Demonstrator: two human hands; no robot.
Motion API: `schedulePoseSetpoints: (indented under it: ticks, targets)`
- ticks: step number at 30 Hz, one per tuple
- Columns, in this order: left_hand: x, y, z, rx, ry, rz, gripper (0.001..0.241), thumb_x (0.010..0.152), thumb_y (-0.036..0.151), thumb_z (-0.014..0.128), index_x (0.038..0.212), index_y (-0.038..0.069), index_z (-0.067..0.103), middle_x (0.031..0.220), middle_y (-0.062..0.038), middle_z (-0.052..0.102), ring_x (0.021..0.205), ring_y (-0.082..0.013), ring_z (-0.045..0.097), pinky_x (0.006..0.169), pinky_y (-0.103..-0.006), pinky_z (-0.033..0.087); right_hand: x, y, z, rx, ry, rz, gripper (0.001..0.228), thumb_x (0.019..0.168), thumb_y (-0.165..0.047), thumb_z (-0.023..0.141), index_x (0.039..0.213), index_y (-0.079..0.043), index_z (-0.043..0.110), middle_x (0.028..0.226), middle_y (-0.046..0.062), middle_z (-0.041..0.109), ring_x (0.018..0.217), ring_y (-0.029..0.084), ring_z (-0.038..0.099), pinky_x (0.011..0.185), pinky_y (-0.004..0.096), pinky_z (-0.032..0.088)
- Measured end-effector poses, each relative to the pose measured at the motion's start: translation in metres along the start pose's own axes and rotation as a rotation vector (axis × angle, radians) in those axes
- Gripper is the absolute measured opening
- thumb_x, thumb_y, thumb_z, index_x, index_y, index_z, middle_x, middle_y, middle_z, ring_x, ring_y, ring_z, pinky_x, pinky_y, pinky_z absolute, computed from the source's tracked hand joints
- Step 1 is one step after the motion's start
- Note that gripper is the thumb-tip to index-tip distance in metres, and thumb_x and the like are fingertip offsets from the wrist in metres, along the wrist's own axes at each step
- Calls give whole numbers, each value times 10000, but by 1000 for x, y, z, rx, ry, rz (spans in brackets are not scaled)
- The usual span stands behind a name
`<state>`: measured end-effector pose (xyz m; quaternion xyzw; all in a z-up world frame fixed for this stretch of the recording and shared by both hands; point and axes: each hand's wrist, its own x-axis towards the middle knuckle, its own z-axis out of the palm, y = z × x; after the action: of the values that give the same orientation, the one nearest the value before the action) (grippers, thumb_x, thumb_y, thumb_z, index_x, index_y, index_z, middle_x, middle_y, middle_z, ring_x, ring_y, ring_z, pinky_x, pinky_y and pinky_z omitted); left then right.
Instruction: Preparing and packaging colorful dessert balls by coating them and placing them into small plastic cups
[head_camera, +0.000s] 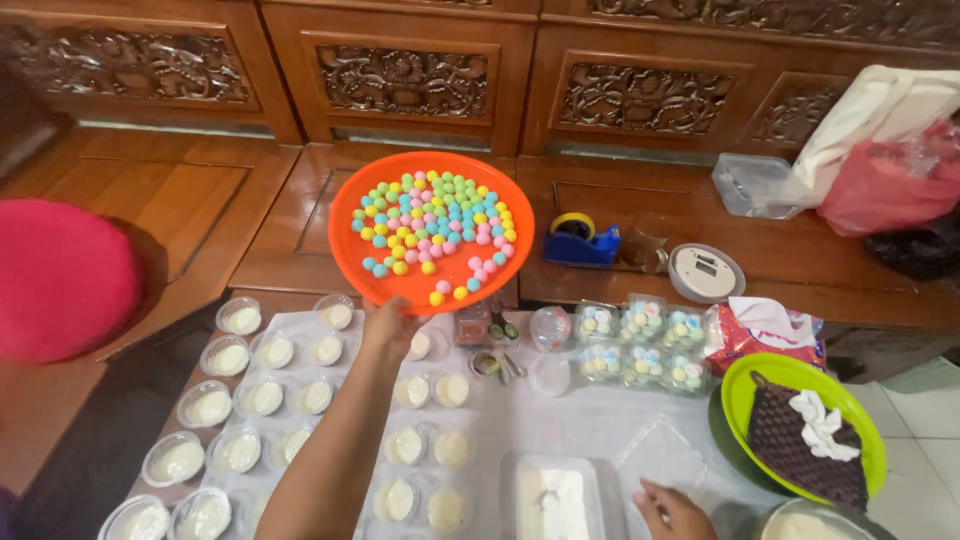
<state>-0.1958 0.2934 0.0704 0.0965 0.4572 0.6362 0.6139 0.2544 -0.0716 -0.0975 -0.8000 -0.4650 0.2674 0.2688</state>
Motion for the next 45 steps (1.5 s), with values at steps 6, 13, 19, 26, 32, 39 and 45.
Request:
schedulePoseSetpoints:
  ticks: [6, 13, 19, 26, 32, 39, 45]
  targets:
    - [-128, -4, -48, 94, -231, -93, 634, 829, -69, 471, 1432, 104, 383, 1147, -244, 603, 768, -308, 654, 587, -365, 580, 3, -198, -37, 842, -145, 145, 556, 997, -269, 479, 1518, -77, 459, 1281, 226, 647, 1087, 316, 634, 814, 439, 540]
    - [-252, -50, -96, 170, -69, -302, 729, 804, -57, 591, 1431, 219, 340, 1171, -277, 571, 737, -460, 683, 601, -516, 644, 2, -204, -17, 1348, -252, 154, 582, 1003, -705, 420, 1427, -312, 492, 1143, 132, 701, 956, 324, 733, 742, 491, 615]
    - [-289, -91, -137, 246, -81, -328, 717, 828, -34, 594, 1447, 226, 344, 1146, -271, 605, 735, -450, 702, 621, -514, 651, -25, -158, 10, 1331, -18, 175, 509, 889, -47, 684, 1371, -165, 569, 1194, 219, 673, 998, 410, 694, 835, 663, 557]
    - [-309, -71, -150, 277, -173, -315, 782, 829, 155, 669, 1498, 246, 273, 1296, -335, 555, 1034, -535, 644, 774, -626, 574, -51, -144, 6, 1317, 20, 194, 488, 810, -98, 661, 1294, -143, 618, 1065, 163, 694, 872, 336, 691, 747, 520, 609]
    - [-281, -79, -194, 129, -204, -429, 629, 707, 142, 606, 1325, 48, 533, 1157, -280, 666, 957, -480, 677, 716, -635, 586, -74, -184, -12, 1302, -70, 175, 466, 776, -92, 653, 1238, -146, 639, 935, 136, 683, 761, 297, 684, 656, 475, 618]
    - [-270, -97, -245, 8, -118, -320, 684, 631, 77, 527, 1314, 60, 550, 1151, -232, 660, 984, -444, 653, 777, -653, 552, -57, -181, -10, 941, -272, 40, 603, 988, -412, 659, 1491, -108, 521, 1172, 178, 692, 1001, 310, 705, 810, 487, 614]
    - [-251, -94, -294, -20, -102, -231, 763, 619, 95, 505, 1381, 95, 538, 1206, -223, 652, 997, -445, 636, 798, -671, 523, -66, -183, -24, 371, -217, -87, 529, 1049, -413, 559, 1468, -90, 546, 979, 147, 709, 918, 294, 718, 748, 434, 612]
